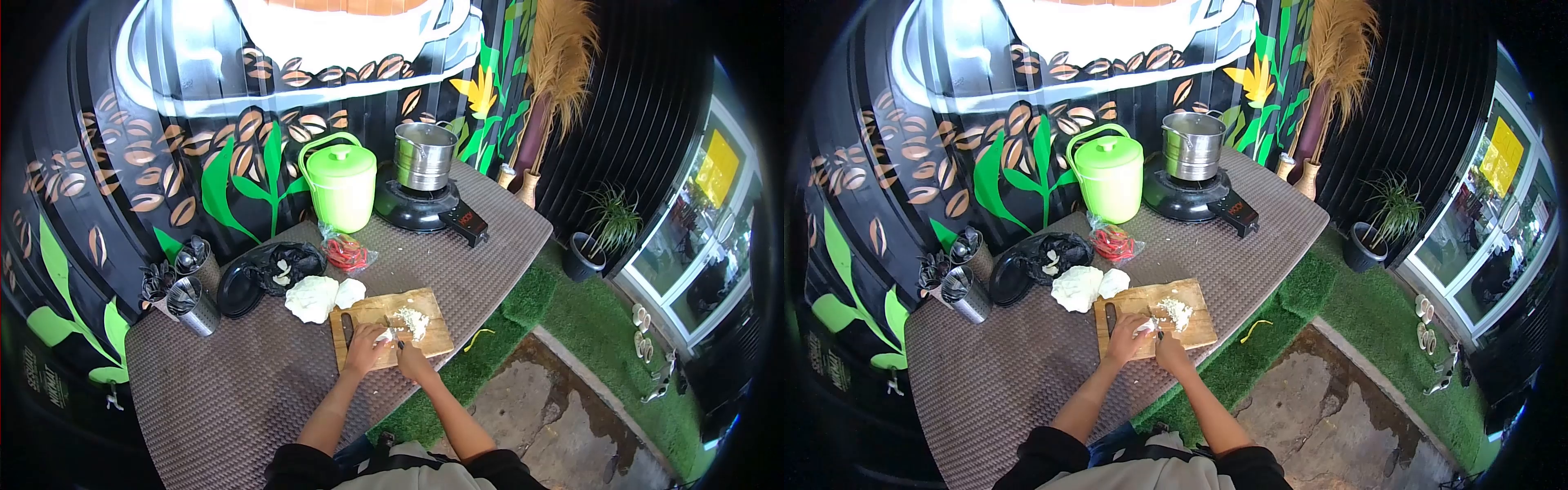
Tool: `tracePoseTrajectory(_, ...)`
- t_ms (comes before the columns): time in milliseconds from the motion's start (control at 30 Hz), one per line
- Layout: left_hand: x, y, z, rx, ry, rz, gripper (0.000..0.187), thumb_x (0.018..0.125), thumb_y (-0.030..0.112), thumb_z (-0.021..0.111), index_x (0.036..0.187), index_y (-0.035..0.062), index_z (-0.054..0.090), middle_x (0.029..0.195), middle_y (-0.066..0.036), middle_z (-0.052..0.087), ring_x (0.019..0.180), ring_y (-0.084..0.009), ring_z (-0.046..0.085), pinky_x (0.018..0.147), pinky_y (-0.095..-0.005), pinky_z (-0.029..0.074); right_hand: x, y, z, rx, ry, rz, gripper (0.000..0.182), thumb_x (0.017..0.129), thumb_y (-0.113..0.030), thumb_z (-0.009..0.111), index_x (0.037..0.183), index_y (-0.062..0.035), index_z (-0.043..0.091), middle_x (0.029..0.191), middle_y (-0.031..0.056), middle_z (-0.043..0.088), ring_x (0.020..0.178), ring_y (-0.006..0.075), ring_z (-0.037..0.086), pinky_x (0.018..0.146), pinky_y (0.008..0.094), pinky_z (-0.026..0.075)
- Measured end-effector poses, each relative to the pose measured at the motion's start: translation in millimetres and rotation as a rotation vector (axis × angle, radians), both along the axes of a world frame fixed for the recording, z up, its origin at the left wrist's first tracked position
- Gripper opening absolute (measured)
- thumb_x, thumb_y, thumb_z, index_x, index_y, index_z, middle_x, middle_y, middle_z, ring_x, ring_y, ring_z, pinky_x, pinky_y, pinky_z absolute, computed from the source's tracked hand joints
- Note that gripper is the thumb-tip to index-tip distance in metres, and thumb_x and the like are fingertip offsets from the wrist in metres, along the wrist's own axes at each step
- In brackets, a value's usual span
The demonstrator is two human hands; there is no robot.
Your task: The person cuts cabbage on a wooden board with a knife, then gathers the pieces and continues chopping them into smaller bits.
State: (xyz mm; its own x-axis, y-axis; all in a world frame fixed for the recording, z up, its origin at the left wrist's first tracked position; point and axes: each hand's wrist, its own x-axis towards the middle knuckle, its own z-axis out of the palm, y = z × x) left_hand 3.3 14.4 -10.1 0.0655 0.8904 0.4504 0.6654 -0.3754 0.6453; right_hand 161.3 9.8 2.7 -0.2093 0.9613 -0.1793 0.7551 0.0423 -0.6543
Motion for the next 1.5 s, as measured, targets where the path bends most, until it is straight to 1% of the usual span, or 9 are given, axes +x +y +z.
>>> tracePoseTrajectory(267,-2.3,2.5,0.7,0.024,-0.029,-0.03,0.029,0.077,0.009,0.069,0.105,0.0022,0.067,0.11,-0.013,0.062,0.108,-0.0303,0.053,0.094,-0.0379,0.042,-20.4,-21.2,6.0,-0.072,-0.177,-0.145,0.034,0.094,-0.027,0.046,0.112,0.0021,0.045,0.094,0.0314,0.063,0.093,0.0466,0.062,0.081,0.0531,0.048)
tracePoseTrajectory(333,-1.6,1.9,0.7,-0.048,-0.056,-0.029,0.029,0.079,0.013,0.068,0.106,0.001,0.066,0.112,-0.012,0.062,0.112,-0.0294,0.05,0.099,-0.0384,0.039,-15.1,-8.9,2.1,0.051,-0.096,-0.113,0.031,0.095,-0.026,0.045,0.101,0.0044,0.046,0.084,0.0333,0.062,0.082,0.0478,0.062,0.074,0.0564,0.048)
tracePoseTrajectory(567,-1.0,2.6,0.0,-0.057,-0.061,-0.007,0.029,0.077,0.011,0.069,0.104,0.001,0.066,0.112,-0.012,0.062,0.112,-0.0291,0.05,0.099,-0.0383,0.039,2.2,-6.7,14.2,-0.087,0.053,0.017,0.031,0.095,-0.024,0.043,0.101,0.0066,0.045,0.079,0.0338,0.061,0.078,0.0496,0.062,0.071,0.0564,0.049)
tracePoseTrajectory(633,-1.4,2.6,-0.8,-0.038,-0.066,-0.019,0.028,0.077,0.011,0.07,0.104,0.0013,0.066,0.111,-0.011,0.063,0.111,-0.0291,0.051,0.098,-0.0382,0.04,-6.6,-22.5,-1.0,0.074,0.046,-0.062,0.032,0.095,-0.024,0.044,0.103,0.0061,0.044,0.08,0.0342,0.061,0.08,0.0495,0.062,0.072,0.0563,0.049)
tracePoseTrajectory(767,-3.4,4.4,-2.6,-0.004,-0.082,-0.043,0.028,0.077,0.01,0.071,0.104,0.0015,0.066,0.11,-0.012,0.063,0.11,-0.0293,0.051,0.097,-0.0381,0.04,-14.5,-26.3,-5.1,0.061,-0.067,-0.134,0.033,0.095,-0.025,0.045,0.106,0.0053,0.044,0.083,0.0342,0.061,0.082,0.0492,0.062,0.073,0.0563,0.049)
tracePoseTrajectory(1067,-0.7,1.7,-0.9,-0.052,-0.114,0.004,0.031,0.075,0.009,0.072,0.104,0.0015,0.066,0.11,-0.012,0.063,0.109,-0.0299,0.052,0.095,-0.0382,0.042,0.4,1.0,11.9,-0.051,-0.02,0.039,0.033,0.094,-0.027,0.046,0.107,0.0041,0.046,0.09,0.0345,0.061,0.087,0.0496,0.061,0.076,0.0559,0.048)
tracePoseTrajectory(1167,-1.6,4.2,-3.7,-0.022,-0.113,-0.022,0.03,0.075,0.009,0.071,0.104,0.0019,0.066,0.109,-0.013,0.063,0.108,-0.0305,0.053,0.095,-0.0381,0.042,-1.8,-21.5,4.9,-0.004,-0.007,0.003,0.033,0.094,-0.027,0.046,0.105,0.004,0.047,0.09,0.0349,0.061,0.088,0.0493,0.061,0.077,0.0563,0.048)
tracePoseTrajectory(1233,-2.0,3.1,-3.8,0.009,-0.121,-0.028,0.03,0.075,0.009,0.071,0.104,0.002,0.066,0.109,-0.013,0.063,0.107,-0.0311,0.053,0.095,-0.0385,0.042,-14.6,-33.9,2.6,0.028,-0.091,-0.151,0.032,0.094,-0.027,0.045,0.103,0.0046,0.048,0.089,0.0348,0.061,0.088,0.0493,0.06,0.077,0.0568,0.047)
tracePoseTrajectory(1500,-0.1,1.6,3.8,-0.045,-0.08,0.034,0.033,0.072,0.009,0.074,0.103,0.0018,0.066,0.107,-0.013,0.064,0.106,-0.0306,0.056,0.094,-0.0391,0.044,-2.9,3.1,10.1,-0.044,-0.06,0.023,0.031,0.094,-0.028,0.045,0.106,0.0006,0.047,0.094,0.0322,0.062,0.089,0.0462,0.062,0.079,0.0528,0.05)
